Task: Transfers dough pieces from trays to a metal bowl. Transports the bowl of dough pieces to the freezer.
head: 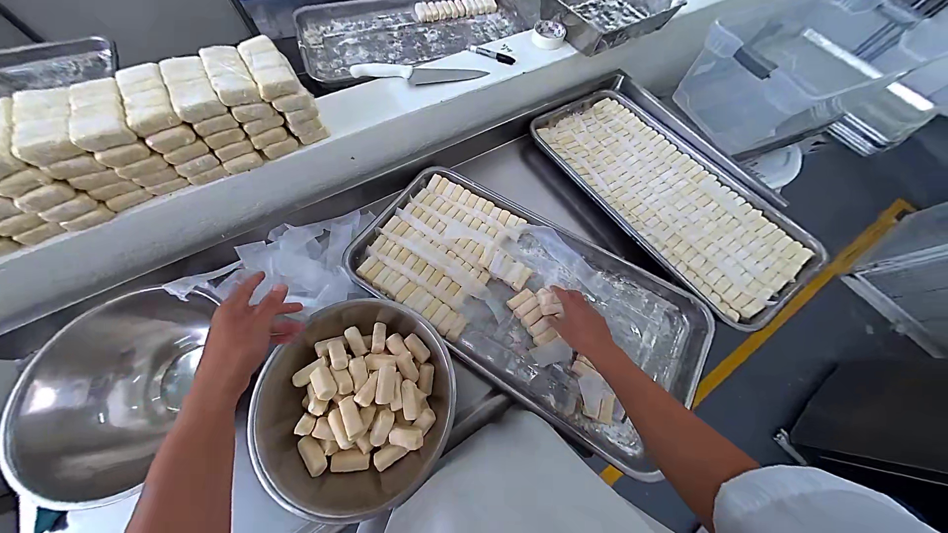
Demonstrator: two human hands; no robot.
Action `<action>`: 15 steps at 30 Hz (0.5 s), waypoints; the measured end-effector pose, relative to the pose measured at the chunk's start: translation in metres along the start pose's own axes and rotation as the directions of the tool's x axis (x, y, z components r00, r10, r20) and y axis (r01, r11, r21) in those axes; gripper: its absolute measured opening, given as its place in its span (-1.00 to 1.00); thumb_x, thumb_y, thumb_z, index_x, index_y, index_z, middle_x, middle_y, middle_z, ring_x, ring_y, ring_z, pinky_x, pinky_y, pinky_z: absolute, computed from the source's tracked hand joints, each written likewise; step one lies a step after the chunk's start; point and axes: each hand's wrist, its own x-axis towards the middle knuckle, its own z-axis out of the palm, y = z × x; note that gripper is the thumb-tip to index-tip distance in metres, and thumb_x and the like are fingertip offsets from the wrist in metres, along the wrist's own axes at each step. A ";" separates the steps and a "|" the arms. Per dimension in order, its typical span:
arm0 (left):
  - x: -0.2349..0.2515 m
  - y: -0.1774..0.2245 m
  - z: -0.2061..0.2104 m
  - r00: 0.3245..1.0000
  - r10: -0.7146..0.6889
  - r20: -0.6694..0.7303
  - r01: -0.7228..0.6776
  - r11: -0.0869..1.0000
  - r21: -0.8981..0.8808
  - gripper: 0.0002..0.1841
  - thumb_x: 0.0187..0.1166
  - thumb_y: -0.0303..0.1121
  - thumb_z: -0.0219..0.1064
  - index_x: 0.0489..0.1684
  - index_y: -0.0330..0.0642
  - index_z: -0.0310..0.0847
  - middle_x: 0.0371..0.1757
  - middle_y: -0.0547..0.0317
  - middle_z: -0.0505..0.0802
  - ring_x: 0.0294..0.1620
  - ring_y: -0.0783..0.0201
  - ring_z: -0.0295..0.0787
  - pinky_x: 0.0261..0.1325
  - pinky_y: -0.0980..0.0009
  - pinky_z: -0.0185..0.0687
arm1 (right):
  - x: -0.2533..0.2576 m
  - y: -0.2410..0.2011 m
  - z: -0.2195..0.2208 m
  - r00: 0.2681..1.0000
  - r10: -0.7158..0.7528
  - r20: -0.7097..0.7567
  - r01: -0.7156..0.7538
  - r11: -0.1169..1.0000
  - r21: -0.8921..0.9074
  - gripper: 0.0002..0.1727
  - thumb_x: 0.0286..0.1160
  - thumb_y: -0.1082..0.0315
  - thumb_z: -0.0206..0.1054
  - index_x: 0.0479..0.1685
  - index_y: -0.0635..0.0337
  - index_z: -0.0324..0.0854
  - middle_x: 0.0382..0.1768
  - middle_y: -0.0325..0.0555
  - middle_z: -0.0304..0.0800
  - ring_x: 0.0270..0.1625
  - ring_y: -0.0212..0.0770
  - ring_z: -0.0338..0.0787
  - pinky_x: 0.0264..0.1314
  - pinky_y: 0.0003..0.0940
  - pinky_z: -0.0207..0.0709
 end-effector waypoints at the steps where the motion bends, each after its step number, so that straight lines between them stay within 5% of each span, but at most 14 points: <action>1: -0.012 -0.004 0.001 0.999 0.038 -0.002 -0.038 0.999 -0.033 -0.45 0.86 -0.11 0.07 0.78 -0.04 0.18 -0.01 -0.14 0.87 -0.29 0.16 0.89 -0.16 0.22 0.83 | -0.001 0.012 -0.001 1.000 -0.002 -0.017 0.004 0.997 0.080 -0.27 0.51 0.19 0.50 0.71 0.08 0.38 0.42 0.33 0.59 0.30 0.40 0.71 0.23 0.44 0.57; 3: -0.037 -0.016 0.004 0.995 0.098 0.000 -0.097 0.990 -0.098 -0.51 0.86 -0.19 0.03 0.73 -0.09 0.25 -0.05 -0.02 0.91 -0.27 0.21 0.92 -0.15 0.30 0.86 | -0.001 0.035 -0.007 0.997 0.069 -0.036 -0.051 0.926 0.373 -0.35 0.59 0.26 0.43 0.66 0.24 0.39 0.33 0.36 0.68 0.29 0.33 0.74 0.34 0.37 0.55; 7: -0.087 -0.037 0.014 0.992 0.129 -0.015 -0.129 0.956 -0.264 -0.53 0.82 -0.25 -0.03 0.65 -0.17 0.34 -0.07 0.04 0.93 -0.26 0.20 0.93 -0.16 0.31 0.88 | -0.009 0.029 -0.039 0.961 0.254 0.107 -0.222 0.486 0.845 -0.45 0.73 0.22 0.27 0.66 0.08 0.33 0.22 0.14 0.72 -0.01 -0.05 0.80 -0.04 -0.07 0.71; 12: -0.131 -0.036 0.044 0.980 0.191 0.058 -0.152 0.902 -0.405 -0.53 0.73 -0.32 0.02 0.60 -0.25 0.37 -0.03 0.01 0.93 -0.14 0.13 0.94 -0.04 0.21 0.89 | -0.043 -0.064 -0.085 0.995 -0.098 0.015 0.026 0.405 0.914 -0.49 0.62 0.39 0.21 0.59 0.07 0.39 0.22 -0.10 0.76 0.10 -0.26 0.83 0.12 -0.26 0.76; 15: -0.134 -0.030 0.061 0.965 0.223 0.140 -0.126 0.858 -0.498 -0.47 0.77 -0.16 0.02 0.68 -0.17 0.30 0.30 0.05 0.84 0.21 0.08 0.86 0.19 0.11 0.83 | -0.064 -0.132 -0.089 0.910 -0.415 0.005 0.144 0.329 0.933 -0.37 0.28 0.16 0.50 0.46 -0.03 0.52 0.10 -0.30 0.85 0.06 -0.36 0.86 0.08 -0.37 0.80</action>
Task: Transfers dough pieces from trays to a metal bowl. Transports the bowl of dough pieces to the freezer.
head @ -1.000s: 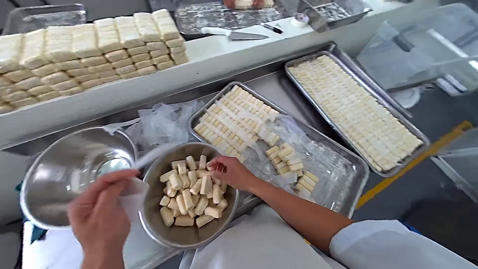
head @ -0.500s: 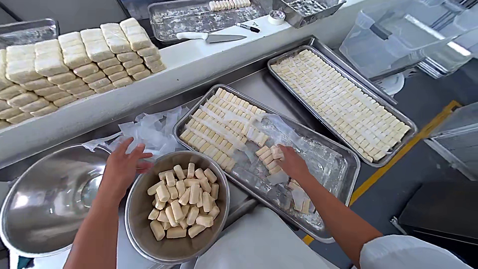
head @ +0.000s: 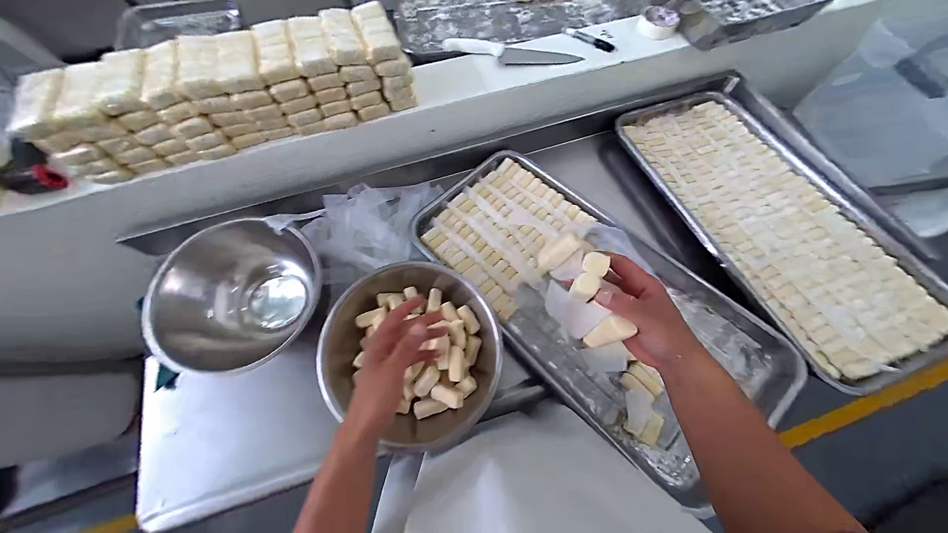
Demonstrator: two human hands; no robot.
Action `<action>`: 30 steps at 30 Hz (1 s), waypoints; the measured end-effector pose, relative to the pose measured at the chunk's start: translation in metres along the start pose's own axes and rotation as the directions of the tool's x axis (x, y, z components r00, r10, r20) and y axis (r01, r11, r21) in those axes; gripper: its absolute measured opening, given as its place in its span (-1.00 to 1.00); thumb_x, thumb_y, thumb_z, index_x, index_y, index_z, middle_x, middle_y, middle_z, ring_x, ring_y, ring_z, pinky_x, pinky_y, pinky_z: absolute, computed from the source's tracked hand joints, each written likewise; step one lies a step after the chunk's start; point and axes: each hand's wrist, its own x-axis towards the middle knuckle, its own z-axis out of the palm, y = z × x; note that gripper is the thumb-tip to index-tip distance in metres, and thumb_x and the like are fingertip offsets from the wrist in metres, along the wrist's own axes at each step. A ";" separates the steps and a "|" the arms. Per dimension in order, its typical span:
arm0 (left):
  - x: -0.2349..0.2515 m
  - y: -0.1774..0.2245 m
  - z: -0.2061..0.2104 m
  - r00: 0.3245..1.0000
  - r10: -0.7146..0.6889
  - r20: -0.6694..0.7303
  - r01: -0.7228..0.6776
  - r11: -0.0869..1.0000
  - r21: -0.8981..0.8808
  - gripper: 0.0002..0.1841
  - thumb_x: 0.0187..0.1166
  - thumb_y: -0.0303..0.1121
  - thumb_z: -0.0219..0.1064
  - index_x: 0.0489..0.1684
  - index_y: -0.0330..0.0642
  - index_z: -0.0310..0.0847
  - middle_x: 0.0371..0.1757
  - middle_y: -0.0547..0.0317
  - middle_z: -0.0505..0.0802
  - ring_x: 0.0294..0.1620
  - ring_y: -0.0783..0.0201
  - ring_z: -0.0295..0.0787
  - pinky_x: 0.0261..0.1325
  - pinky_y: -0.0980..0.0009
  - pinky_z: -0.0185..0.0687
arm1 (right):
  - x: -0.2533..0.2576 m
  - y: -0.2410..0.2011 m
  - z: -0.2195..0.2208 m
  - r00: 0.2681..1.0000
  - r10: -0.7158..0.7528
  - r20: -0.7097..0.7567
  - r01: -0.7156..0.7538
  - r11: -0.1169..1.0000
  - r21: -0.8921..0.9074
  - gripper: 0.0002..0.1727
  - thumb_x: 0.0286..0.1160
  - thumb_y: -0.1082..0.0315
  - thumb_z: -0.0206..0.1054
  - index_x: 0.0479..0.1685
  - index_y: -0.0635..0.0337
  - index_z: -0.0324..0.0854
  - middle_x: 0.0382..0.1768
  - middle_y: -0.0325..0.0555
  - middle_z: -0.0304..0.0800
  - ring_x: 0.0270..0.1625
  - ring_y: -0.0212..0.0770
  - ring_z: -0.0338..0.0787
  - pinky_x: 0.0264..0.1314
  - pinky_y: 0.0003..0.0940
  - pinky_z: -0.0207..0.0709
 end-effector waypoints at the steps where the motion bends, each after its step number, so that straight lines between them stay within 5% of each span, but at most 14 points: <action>1: 0.003 -0.004 0.002 1.000 -0.014 0.027 0.016 0.999 -0.047 -0.40 0.78 -0.05 0.01 0.73 -0.16 0.23 0.41 0.04 0.78 0.31 0.07 0.80 0.28 0.09 0.78 | 0.003 -0.004 0.021 0.991 -0.020 0.131 0.019 1.000 0.009 -0.31 0.23 0.02 0.59 0.44 -0.06 0.55 0.09 -0.35 0.86 0.06 -0.39 0.85 0.08 -0.38 0.79; 3: 0.006 -0.010 0.002 0.997 -0.037 0.070 0.046 0.989 -0.140 -0.30 0.77 0.11 -0.01 0.79 -0.14 0.14 0.46 0.02 0.72 0.35 0.09 0.77 0.34 0.08 0.74 | 0.010 -0.002 0.063 0.933 -0.023 0.359 0.019 1.000 0.013 -0.29 0.22 -0.06 0.60 0.42 -0.03 0.59 0.06 -0.33 0.86 0.02 -0.39 0.84 0.05 -0.37 0.78; 5: 0.002 -0.012 -0.003 0.997 -0.051 0.050 0.057 0.989 -0.138 -0.44 0.79 -0.07 0.00 0.71 -0.12 0.28 0.28 0.05 0.78 0.12 0.20 0.82 0.18 0.18 0.78 | 0.015 0.009 0.099 0.865 0.025 0.501 0.021 0.996 -0.085 -0.33 0.31 0.02 0.53 0.45 0.09 0.56 0.10 -0.18 0.84 -0.02 -0.30 0.86 0.02 -0.27 0.80; 7: -0.006 -0.019 -0.013 0.997 -0.075 -0.019 0.074 0.997 -0.011 -0.56 0.81 -0.25 0.10 0.62 -0.12 0.41 0.09 0.04 0.84 -0.04 0.22 0.83 0.08 0.21 0.79 | 0.019 0.023 0.122 0.820 0.125 0.559 0.044 0.960 -0.278 -0.37 0.39 0.13 0.50 0.49 0.10 0.55 0.16 -0.06 0.80 -0.02 -0.18 0.85 0.04 -0.14 0.79; 10: -0.019 -0.045 -0.030 0.988 -0.071 -0.136 0.079 0.995 0.056 -0.55 0.81 -0.25 0.10 0.62 -0.15 0.38 0.15 0.02 0.84 0.07 0.17 0.84 0.19 0.14 0.77 | 0.021 0.040 0.135 0.764 0.234 0.601 0.086 0.887 -0.454 -0.32 0.44 0.10 0.56 0.59 0.01 0.52 0.36 -0.09 0.73 0.25 -0.19 0.80 0.33 -0.12 0.70; 12: -0.027 -0.049 -0.030 0.976 -0.072 -0.206 0.077 0.997 0.016 -0.51 0.75 -0.31 0.18 0.65 -0.16 0.32 0.21 0.04 0.84 0.16 0.19 0.81 0.24 0.18 0.73 | 0.020 0.046 0.141 0.810 0.168 0.562 0.156 0.862 -0.483 -0.34 0.50 0.04 0.49 0.58 0.08 0.52 0.45 -0.07 0.69 0.44 -0.16 0.70 0.51 -0.06 0.58; 15: -0.031 -0.049 -0.015 0.940 -0.057 -0.337 0.057 0.998 -0.011 -0.40 0.56 -0.41 0.44 0.62 -0.20 0.37 0.18 -0.01 0.83 0.11 0.17 0.83 0.20 0.17 0.78 | 0.014 0.050 0.158 0.874 0.061 0.482 0.217 0.838 -0.500 -0.40 0.48 0.04 0.50 0.46 0.14 0.60 0.12 -0.06 0.78 0.11 -0.17 0.79 0.17 -0.14 0.71; 18: -0.035 -0.046 -0.006 0.924 -0.054 -0.378 0.043 0.998 -0.038 -0.52 0.69 -0.34 0.31 0.58 -0.24 0.43 0.21 -0.05 0.80 0.15 0.17 0.80 0.26 0.16 0.73 | 0.009 0.041 0.177 0.842 0.214 0.495 0.137 0.803 -0.580 -0.40 0.54 0.05 0.49 0.51 0.13 0.56 0.01 -0.06 0.79 -0.06 -0.15 0.80 0.06 -0.10 0.73; 21: -0.041 -0.038 -0.005 0.927 -0.068 -0.369 0.042 0.996 -0.079 -0.61 0.81 -0.30 0.10 0.49 -0.27 0.52 0.24 0.02 0.79 0.22 0.20 0.76 0.33 0.18 0.68 | 0.013 0.041 0.181 0.827 0.215 0.519 0.179 0.774 -0.607 -0.46 0.57 0.09 0.47 0.46 0.15 0.59 0.18 -0.01 0.75 0.03 -0.13 0.80 0.15 -0.08 0.71; 26: -0.040 -0.034 -0.009 0.963 -0.095 -0.250 0.114 0.992 0.061 -0.52 0.69 -0.35 0.32 0.56 -0.26 0.45 0.17 0.02 0.83 0.14 0.23 0.82 0.27 0.22 0.73 | 0.013 0.048 0.180 0.826 0.149 0.544 0.227 0.795 -0.563 -0.58 0.61 0.24 0.42 0.40 0.13 0.65 0.20 -0.03 0.78 0.13 -0.16 0.81 0.28 -0.11 0.69; 30: -0.037 -0.028 -0.010 0.959 -0.098 -0.265 0.145 0.976 0.164 -0.76 0.72 -0.35 0.29 0.21 -0.23 0.70 -0.01 0.12 0.89 0.01 0.30 0.84 0.18 0.26 0.75 | 0.013 0.052 0.175 0.839 0.150 0.524 0.150 0.860 -0.487 -0.37 0.45 0.33 0.56 0.55 0.16 0.49 0.11 0.01 0.80 0.06 -0.15 0.83 0.21 -0.15 0.71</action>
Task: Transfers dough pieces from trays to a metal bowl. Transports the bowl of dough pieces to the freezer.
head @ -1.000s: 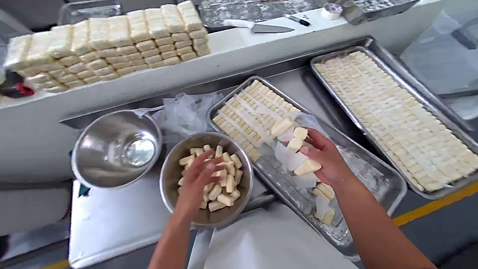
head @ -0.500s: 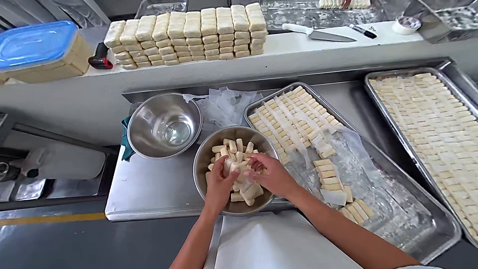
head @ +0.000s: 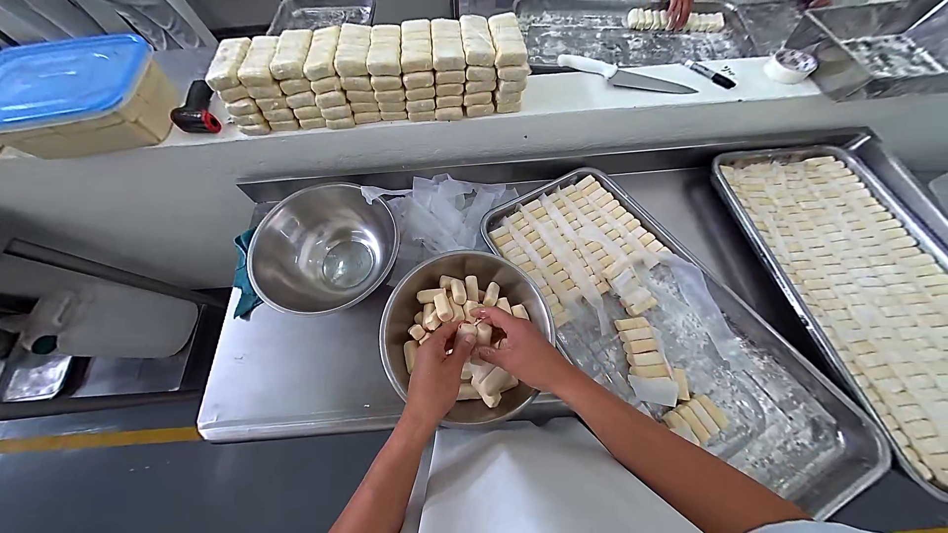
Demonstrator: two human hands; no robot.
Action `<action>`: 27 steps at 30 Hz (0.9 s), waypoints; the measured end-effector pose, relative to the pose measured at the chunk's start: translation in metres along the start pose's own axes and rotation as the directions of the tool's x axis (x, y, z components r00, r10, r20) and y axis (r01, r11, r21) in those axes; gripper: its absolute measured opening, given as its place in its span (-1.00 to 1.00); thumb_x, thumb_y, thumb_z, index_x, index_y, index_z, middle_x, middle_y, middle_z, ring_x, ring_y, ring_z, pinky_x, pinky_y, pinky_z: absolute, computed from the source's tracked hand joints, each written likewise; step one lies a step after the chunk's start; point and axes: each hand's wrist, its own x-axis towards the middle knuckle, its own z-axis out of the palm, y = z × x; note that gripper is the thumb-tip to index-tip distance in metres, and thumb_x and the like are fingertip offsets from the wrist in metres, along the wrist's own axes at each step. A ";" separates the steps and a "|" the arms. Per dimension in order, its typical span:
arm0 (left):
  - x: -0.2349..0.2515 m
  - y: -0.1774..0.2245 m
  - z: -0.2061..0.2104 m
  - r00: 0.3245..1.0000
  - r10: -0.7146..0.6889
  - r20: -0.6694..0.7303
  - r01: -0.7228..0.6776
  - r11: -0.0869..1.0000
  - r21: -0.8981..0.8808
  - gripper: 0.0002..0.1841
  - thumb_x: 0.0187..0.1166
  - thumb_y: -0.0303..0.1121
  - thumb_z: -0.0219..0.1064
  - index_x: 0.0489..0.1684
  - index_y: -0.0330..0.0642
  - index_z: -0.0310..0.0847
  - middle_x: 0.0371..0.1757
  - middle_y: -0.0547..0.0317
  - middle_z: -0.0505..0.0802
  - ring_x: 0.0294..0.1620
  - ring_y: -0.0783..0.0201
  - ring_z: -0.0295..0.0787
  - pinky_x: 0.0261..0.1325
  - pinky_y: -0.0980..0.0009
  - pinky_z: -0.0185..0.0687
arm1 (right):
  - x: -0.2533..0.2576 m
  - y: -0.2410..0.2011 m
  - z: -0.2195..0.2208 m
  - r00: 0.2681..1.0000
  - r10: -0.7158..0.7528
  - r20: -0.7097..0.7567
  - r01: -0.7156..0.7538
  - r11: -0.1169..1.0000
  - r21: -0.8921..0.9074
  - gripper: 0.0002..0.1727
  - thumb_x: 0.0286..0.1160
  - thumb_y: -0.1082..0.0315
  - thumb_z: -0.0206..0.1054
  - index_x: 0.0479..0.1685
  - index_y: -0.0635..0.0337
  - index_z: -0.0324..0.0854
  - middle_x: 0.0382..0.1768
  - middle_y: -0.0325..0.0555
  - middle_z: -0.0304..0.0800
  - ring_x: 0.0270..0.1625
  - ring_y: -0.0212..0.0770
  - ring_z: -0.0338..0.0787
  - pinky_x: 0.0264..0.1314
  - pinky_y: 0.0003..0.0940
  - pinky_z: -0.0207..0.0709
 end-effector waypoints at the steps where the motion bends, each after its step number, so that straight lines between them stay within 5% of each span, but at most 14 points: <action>1: 0.000 -0.002 0.001 1.000 0.010 -0.015 -0.010 1.000 -0.018 -0.77 0.73 -0.35 0.28 0.19 -0.23 0.70 -0.03 0.12 0.89 -0.02 0.30 0.84 0.15 0.27 0.76 | -0.002 0.001 -0.001 1.000 0.005 -0.014 -0.005 1.000 0.030 -0.33 0.40 0.34 0.59 0.55 0.19 0.47 0.12 0.02 0.80 0.11 -0.15 0.82 0.26 -0.16 0.70; 11: 0.002 -0.018 0.013 0.996 0.086 0.030 -0.083 0.992 -0.094 -0.67 0.73 -0.41 0.24 0.40 -0.23 0.57 0.02 0.09 0.88 0.04 0.29 0.85 0.21 0.27 0.77 | -0.008 0.006 -0.002 0.999 -0.013 -0.031 0.010 0.997 -0.073 -0.53 0.56 0.34 0.45 0.45 0.19 0.59 0.17 0.02 0.82 0.21 -0.14 0.81 0.38 -0.11 0.65; 17: 0.004 -0.002 0.014 0.981 0.145 -0.130 -0.137 0.988 0.072 -0.74 0.58 -0.40 0.45 0.18 -0.21 0.69 -0.17 0.21 0.93 -0.19 0.38 0.89 0.00 0.37 0.83 | -0.008 0.006 0.012 0.945 -0.181 -0.272 0.123 0.968 -0.219 -0.57 0.45 0.35 0.53 0.25 0.32 0.62 0.11 0.13 0.75 0.15 -0.01 0.79 0.27 -0.04 0.68; 20: 0.006 0.002 -0.001 0.964 0.203 -0.172 -0.204 0.979 0.016 -0.70 0.55 -0.40 0.47 0.19 -0.23 0.67 -0.19 0.18 0.91 -0.24 0.35 0.87 -0.10 0.36 0.83 | -0.009 0.000 0.003 0.947 -0.113 -0.301 0.123 0.992 0.015 -0.54 0.44 0.30 0.55 0.27 0.30 0.60 0.04 0.01 0.80 0.05 -0.18 0.82 0.17 -0.19 0.72; 24: 0.009 -0.014 -0.038 0.952 0.183 -0.245 -0.176 0.983 0.050 -0.62 0.68 -0.35 0.32 0.42 -0.23 0.51 -0.14 0.09 0.82 -0.26 0.34 0.76 -0.13 0.34 0.74 | -0.008 -0.001 -0.026 0.950 0.119 -0.290 0.009 0.914 0.406 -0.55 0.59 0.47 0.26 0.47 0.28 0.42 0.12 0.05 0.80 0.07 -0.13 0.85 0.12 -0.16 0.77; 27: 0.008 -0.030 -0.056 0.959 0.131 -0.250 -0.111 0.989 0.093 -0.72 0.71 -0.38 0.28 0.30 -0.23 0.62 -0.17 0.09 0.82 -0.31 0.34 0.75 -0.20 0.37 0.71 | -0.001 0.003 -0.042 0.925 0.142 -0.352 0.028 0.900 0.435 -0.52 0.60 0.58 0.11 0.52 0.25 0.34 0.16 0.06 0.76 0.03 -0.10 0.88 0.03 -0.16 0.82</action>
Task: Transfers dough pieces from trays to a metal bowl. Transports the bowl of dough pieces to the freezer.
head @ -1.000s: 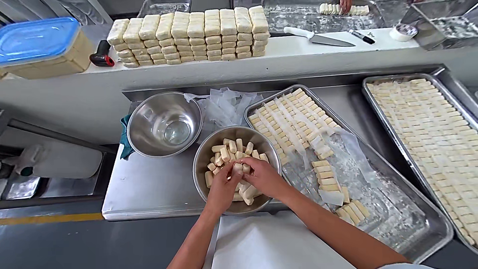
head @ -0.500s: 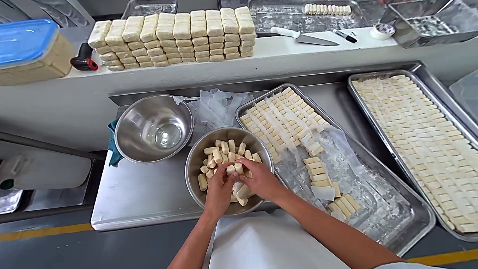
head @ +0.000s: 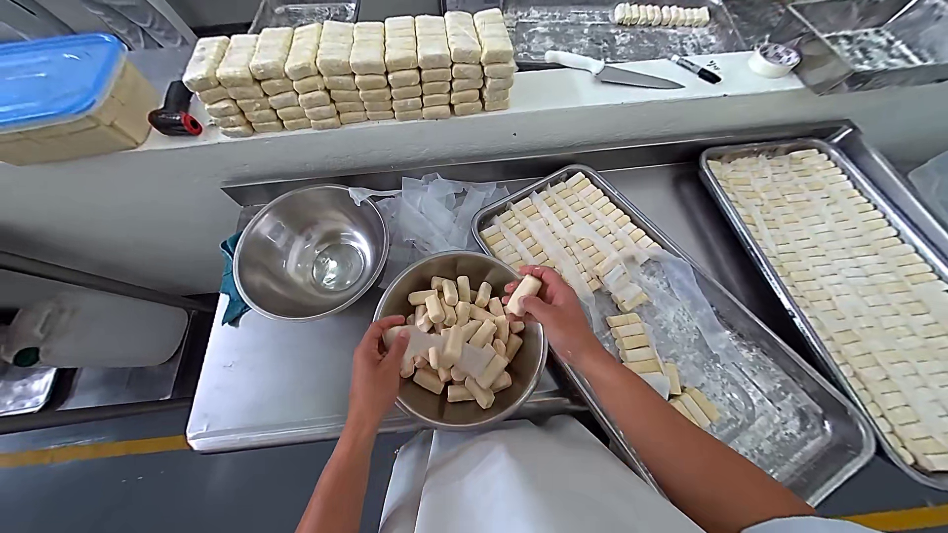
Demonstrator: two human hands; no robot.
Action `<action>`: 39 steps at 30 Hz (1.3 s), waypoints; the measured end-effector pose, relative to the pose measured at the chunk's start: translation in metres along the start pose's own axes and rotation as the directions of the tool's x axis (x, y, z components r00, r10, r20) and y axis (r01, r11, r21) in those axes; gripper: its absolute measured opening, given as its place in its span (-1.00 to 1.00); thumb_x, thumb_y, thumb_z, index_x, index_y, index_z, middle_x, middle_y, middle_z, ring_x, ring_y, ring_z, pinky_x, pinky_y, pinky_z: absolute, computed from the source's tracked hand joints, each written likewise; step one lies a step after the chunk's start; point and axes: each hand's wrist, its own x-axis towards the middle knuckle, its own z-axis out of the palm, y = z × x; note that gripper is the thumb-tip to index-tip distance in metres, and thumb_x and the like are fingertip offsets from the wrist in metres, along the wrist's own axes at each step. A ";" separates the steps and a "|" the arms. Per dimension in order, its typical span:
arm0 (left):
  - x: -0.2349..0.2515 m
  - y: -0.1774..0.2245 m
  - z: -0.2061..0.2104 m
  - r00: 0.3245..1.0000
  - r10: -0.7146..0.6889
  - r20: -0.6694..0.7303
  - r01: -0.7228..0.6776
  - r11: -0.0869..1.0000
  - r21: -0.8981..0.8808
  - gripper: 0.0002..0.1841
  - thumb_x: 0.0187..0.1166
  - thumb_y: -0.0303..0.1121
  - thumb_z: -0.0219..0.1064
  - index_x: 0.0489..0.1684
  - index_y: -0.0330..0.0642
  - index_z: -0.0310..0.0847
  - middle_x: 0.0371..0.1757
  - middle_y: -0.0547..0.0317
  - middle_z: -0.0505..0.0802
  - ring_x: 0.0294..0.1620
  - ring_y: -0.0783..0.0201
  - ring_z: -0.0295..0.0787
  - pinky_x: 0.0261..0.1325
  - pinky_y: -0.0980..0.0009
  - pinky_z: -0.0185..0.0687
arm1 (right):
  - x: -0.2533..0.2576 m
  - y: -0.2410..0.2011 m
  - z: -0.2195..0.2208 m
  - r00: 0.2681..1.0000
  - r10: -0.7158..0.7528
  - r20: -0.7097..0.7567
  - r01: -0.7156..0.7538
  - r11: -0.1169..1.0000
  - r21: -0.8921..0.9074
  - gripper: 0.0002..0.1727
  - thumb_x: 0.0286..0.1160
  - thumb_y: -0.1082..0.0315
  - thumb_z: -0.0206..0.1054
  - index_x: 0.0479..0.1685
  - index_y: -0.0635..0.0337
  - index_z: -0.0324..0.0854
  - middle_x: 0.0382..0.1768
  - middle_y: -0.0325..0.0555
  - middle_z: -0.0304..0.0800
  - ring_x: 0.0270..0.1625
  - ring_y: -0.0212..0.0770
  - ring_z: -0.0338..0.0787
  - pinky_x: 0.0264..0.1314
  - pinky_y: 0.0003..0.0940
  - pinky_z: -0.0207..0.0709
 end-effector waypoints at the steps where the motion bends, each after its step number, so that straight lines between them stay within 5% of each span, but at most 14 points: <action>1: -0.001 -0.001 -0.001 1.000 -0.004 -0.001 0.004 1.000 0.006 -0.75 0.71 -0.39 0.27 0.24 -0.23 0.65 -0.20 0.11 0.82 -0.32 0.35 0.75 -0.21 0.39 0.70 | 0.006 0.001 -0.003 0.998 -0.063 0.006 0.063 0.991 -0.116 -0.48 0.53 0.57 0.14 0.54 0.25 0.37 0.22 0.04 0.75 0.13 -0.12 0.86 0.12 -0.17 0.81; 4: -0.008 0.002 0.003 1.000 0.011 -0.007 -0.011 1.000 -0.015 -0.79 0.69 -0.43 0.22 0.14 -0.21 0.68 -0.32 0.17 0.78 -0.41 0.38 0.70 -0.30 0.44 0.65 | 0.012 -0.001 0.001 0.969 -0.110 0.221 0.221 0.787 -0.577 -0.25 0.45 0.47 0.39 0.73 0.19 0.29 0.63 0.13 0.44 0.63 0.10 0.49 0.60 0.16 0.44; 7: -0.010 0.013 0.012 0.997 0.058 0.059 -0.057 0.998 -0.016 -0.80 0.71 -0.43 0.18 0.10 -0.19 0.71 -0.36 0.18 0.81 -0.45 0.36 0.72 -0.35 0.41 0.69 | 0.000 0.011 0.030 0.892 -0.038 0.450 0.359 0.664 -0.655 -0.09 0.24 0.30 0.65 0.74 0.09 0.35 0.72 0.11 0.31 0.72 0.18 0.35 0.67 0.24 0.34; 9: -0.012 0.021 0.018 0.987 0.098 0.131 -0.098 0.995 -0.004 -0.81 0.68 -0.44 0.22 0.08 -0.17 0.73 -0.24 0.18 0.83 -0.42 0.35 0.73 -0.32 0.38 0.72 | -0.010 0.025 0.050 0.802 0.036 0.597 0.461 0.598 -0.656 -0.14 0.35 0.30 0.58 0.76 0.01 0.33 0.73 0.10 0.30 0.74 0.15 0.32 0.73 0.18 0.25; 11: -0.015 0.030 0.021 0.980 0.139 0.143 -0.144 0.989 0.025 -0.82 0.63 -0.40 0.30 0.06 -0.12 0.76 -0.18 0.22 0.81 -0.40 0.39 0.70 -0.33 0.41 0.67 | -0.014 0.039 0.057 0.758 0.023 0.652 0.538 0.543 -0.645 -0.42 0.55 0.37 0.39 0.61 0.12 0.50 0.59 0.09 0.53 0.61 0.11 0.53 0.60 0.15 0.39; 13: -0.013 0.037 0.015 0.984 0.166 0.063 -0.169 0.985 0.035 -0.81 0.60 -0.33 0.38 0.07 -0.12 0.74 -0.31 0.25 0.78 -0.48 0.42 0.65 -0.41 0.45 0.63 | -0.015 0.047 0.049 0.781 -0.123 0.612 0.563 0.561 -0.606 -0.70 0.64 0.40 0.28 0.25 0.21 0.74 0.28 0.05 0.79 0.33 0.05 0.78 0.36 0.10 0.62; 16: -0.001 0.026 -0.006 0.991 0.121 -0.052 -0.119 0.992 0.038 -0.75 0.69 -0.32 0.31 0.20 -0.21 0.65 -0.39 0.21 0.73 -0.54 0.41 0.60 -0.45 0.46 0.61 | -0.009 0.045 0.028 0.828 -0.239 0.507 0.527 0.641 -0.557 -0.79 0.69 0.34 0.27 0.04 0.20 0.79 0.11 -0.05 0.84 0.19 -0.11 0.83 0.31 -0.07 0.70; 18: 0.004 0.010 -0.013 0.999 -0.009 -0.036 0.012 0.998 0.067 -0.63 0.76 -0.29 0.25 0.45 -0.23 0.49 -0.15 0.01 0.79 -0.34 0.25 0.72 -0.25 0.30 0.69 | -0.011 0.039 0.027 0.855 -0.123 0.504 0.443 0.680 -0.584 -0.70 0.64 0.28 0.37 0.24 0.16 0.72 0.29 -0.03 0.76 0.38 -0.08 0.74 0.47 -0.02 0.60; 20: 0.010 -0.002 -0.013 0.990 -0.132 0.055 0.129 0.990 0.053 -0.38 0.78 -0.24 0.22 0.79 -0.20 0.12 0.42 -0.22 0.66 0.21 -0.02 0.75 0.25 -0.01 0.69 | -0.013 0.038 0.038 0.841 0.003 0.541 0.425 0.616 -0.663 -0.46 0.56 0.12 0.45 0.49 0.11 0.59 0.47 0.00 0.64 0.57 -0.01 0.57 0.64 0.07 0.39; 23: 0.009 -0.006 -0.005 0.982 -0.129 0.134 0.130 0.992 0.005 -0.27 0.74 -0.24 0.21 0.89 -0.13 -0.04 0.76 -0.17 0.37 0.58 -0.04 0.55 0.54 -0.04 0.53 | -0.019 0.050 0.062 0.801 0.033 0.598 0.516 0.467 -0.718 -0.22 0.38 -0.11 0.53 0.55 0.16 0.55 0.44 0.11 0.63 0.59 0.15 0.50 0.66 0.24 0.23; 28: 0.000 -0.002 -0.003 0.926 -0.211 0.314 0.135 0.959 0.248 -0.60 0.75 -0.35 0.23 0.51 -0.25 0.51 0.18 -0.04 0.85 0.11 0.11 0.85 0.24 0.07 0.74 | -0.026 0.064 0.079 0.699 0.063 0.713 0.664 0.315 -0.678 -0.28 0.39 -0.15 0.50 0.44 0.16 0.60 0.31 0.10 0.63 0.46 0.14 0.52 0.57 0.26 0.18; 32: -0.009 -0.009 -0.006 0.819 -0.372 0.436 0.158 0.878 0.452 -0.58 0.73 -0.34 0.12 0.52 -0.18 0.55 0.26 0.03 0.84 0.27 0.17 0.80 0.42 0.09 0.62 | -0.028 0.077 0.082 0.622 -0.031 0.782 0.762 0.254 -0.596 -0.44 0.42 0.06 0.51 0.35 0.18 0.65 0.26 0.09 0.67 0.41 0.15 0.58 0.55 0.25 0.24; 36: -0.014 -0.010 -0.002 0.852 -0.350 0.390 0.137 0.867 0.479 -0.60 0.77 -0.31 0.09 0.50 -0.14 0.58 0.09 0.04 0.89 0.09 0.15 0.83 0.29 0.05 0.66 | -0.025 0.096 0.082 0.535 -0.265 0.802 0.844 0.123 -0.522 -0.70 0.38 0.20 0.49 0.04 0.12 0.76 0.05 -0.05 0.75 0.22 0.00 0.71 0.43 0.12 0.42; 39: -0.016 -0.008 -0.009 0.931 -0.192 0.310 0.111 0.959 0.261 -0.64 0.79 -0.29 0.10 0.38 -0.22 0.63 0.09 0.08 0.89 0.03 0.21 0.83 0.16 0.13 0.72 | -0.024 0.080 0.074 0.675 -0.287 0.680 0.729 0.400 -0.555 -0.70 0.55 0.19 0.41 0.10 0.17 0.79 0.06 -0.03 0.82 0.26 -0.02 0.75 0.47 0.06 0.47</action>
